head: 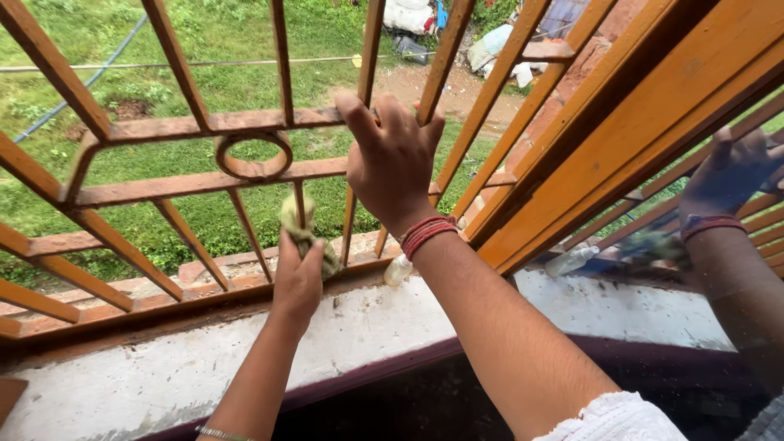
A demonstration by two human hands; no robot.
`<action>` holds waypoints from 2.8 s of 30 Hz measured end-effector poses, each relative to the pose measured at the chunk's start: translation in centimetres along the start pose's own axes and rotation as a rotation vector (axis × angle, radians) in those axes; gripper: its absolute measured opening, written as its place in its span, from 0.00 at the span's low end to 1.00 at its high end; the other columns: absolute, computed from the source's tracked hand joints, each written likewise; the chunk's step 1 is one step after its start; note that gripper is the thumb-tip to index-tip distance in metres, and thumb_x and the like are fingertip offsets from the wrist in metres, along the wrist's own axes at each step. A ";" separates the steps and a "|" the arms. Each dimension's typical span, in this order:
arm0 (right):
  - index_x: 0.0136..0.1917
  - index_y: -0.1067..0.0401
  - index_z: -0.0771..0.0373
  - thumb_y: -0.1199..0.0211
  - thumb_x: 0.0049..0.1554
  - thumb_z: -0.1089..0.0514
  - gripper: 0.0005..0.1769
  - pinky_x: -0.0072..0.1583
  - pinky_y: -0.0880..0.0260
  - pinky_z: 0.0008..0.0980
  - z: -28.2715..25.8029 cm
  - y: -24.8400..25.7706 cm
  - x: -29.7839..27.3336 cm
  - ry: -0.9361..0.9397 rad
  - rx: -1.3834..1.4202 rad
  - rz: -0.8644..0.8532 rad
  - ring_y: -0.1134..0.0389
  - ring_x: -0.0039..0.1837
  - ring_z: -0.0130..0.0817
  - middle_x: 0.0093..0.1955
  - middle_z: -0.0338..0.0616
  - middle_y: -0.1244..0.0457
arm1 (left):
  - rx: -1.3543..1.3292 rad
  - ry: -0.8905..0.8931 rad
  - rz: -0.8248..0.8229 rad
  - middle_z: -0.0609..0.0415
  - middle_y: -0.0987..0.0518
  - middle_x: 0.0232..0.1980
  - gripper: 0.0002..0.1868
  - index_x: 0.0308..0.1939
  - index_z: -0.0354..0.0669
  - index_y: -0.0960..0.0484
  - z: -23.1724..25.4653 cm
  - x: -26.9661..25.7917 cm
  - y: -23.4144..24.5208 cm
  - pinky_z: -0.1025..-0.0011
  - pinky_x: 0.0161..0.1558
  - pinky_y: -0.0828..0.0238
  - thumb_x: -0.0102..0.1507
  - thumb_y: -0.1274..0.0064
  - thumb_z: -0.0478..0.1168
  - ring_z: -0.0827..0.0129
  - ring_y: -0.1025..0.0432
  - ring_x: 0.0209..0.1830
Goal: The person wipes the vertical and horizontal bars of a metal window grille using a cloth. They repeatedly rub the bars and occasionally squeeze the cloth, continuing the cleaning motion across different sections of the grille.
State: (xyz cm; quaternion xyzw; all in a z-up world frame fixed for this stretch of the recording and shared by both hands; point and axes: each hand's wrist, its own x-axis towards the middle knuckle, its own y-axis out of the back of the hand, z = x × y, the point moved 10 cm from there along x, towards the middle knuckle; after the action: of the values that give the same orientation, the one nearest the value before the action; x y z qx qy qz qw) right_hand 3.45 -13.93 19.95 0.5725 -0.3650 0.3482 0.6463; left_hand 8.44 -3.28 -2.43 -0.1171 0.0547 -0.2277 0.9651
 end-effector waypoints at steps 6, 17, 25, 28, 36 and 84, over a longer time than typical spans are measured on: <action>0.66 0.36 0.41 0.41 0.53 0.67 0.31 0.60 0.52 0.46 -0.1 0.0 -0.3 -0.024 -0.032 0.028 0.36 0.55 0.38 0.50 0.38 0.42 | 0.132 -0.347 -0.002 0.50 0.28 0.46 0.12 0.60 0.35 0.36 6.7 0.4 -0.6 0.73 0.43 0.26 0.74 0.59 0.36 0.71 0.31 0.40; 0.64 0.36 0.42 0.42 0.53 0.67 0.29 0.59 0.53 0.46 0.0 -0.4 -0.2 -0.033 -0.030 0.026 0.38 0.52 0.38 0.48 0.37 0.43 | 0.208 0.245 0.049 0.46 0.28 0.51 0.33 0.77 0.41 0.54 -6.9 0.5 1.3 0.69 0.39 0.24 0.68 0.64 0.33 0.65 0.30 0.37; 0.64 0.37 0.43 0.44 0.52 0.69 0.30 0.62 0.52 0.48 -0.2 0.0 -0.1 -0.011 -0.014 0.068 0.37 0.54 0.39 0.51 0.39 0.43 | 0.090 -0.029 0.043 0.43 0.27 0.58 0.28 0.75 0.34 0.48 0.6 -0.6 -0.3 0.65 0.52 0.25 0.71 0.63 0.35 0.64 0.28 0.50; 0.64 0.37 0.44 0.44 0.52 0.69 0.30 0.63 0.51 0.50 -0.2 0.2 -0.1 -0.020 -0.016 0.058 0.37 0.54 0.39 0.50 0.39 0.43 | 0.281 -0.267 0.138 0.43 0.25 0.52 0.27 0.73 0.31 0.43 5.2 -0.6 -0.6 0.63 0.48 0.24 0.71 0.59 0.36 0.62 0.27 0.46; 0.64 0.37 0.43 0.44 0.56 0.69 0.27 0.61 0.51 0.47 -0.3 0.7 0.0 -0.019 0.007 0.083 0.38 0.53 0.38 0.49 0.37 0.43 | 0.692 -0.094 0.160 0.46 0.23 0.46 0.24 0.68 0.32 0.40 0.3 -0.1 0.3 0.63 0.41 0.21 0.68 0.58 0.35 0.60 0.25 0.38; 0.68 0.38 0.42 0.46 0.58 0.69 0.30 0.64 0.51 0.47 0.4 -0.4 -0.5 0.016 -0.022 0.095 0.38 0.52 0.35 0.52 0.39 0.41 | 2.601 -0.974 -0.243 0.46 0.21 0.64 0.20 0.49 0.46 0.15 -0.2 -2.6 -5.5 0.54 0.74 0.81 0.64 0.52 0.52 0.55 0.37 0.74</action>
State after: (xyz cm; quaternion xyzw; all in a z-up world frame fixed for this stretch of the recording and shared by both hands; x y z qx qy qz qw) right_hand 3.51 -14.42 19.37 0.5446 -0.3903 0.3792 0.6382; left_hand 3.74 -6.92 -1.14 0.7827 -0.5415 -0.1327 0.2765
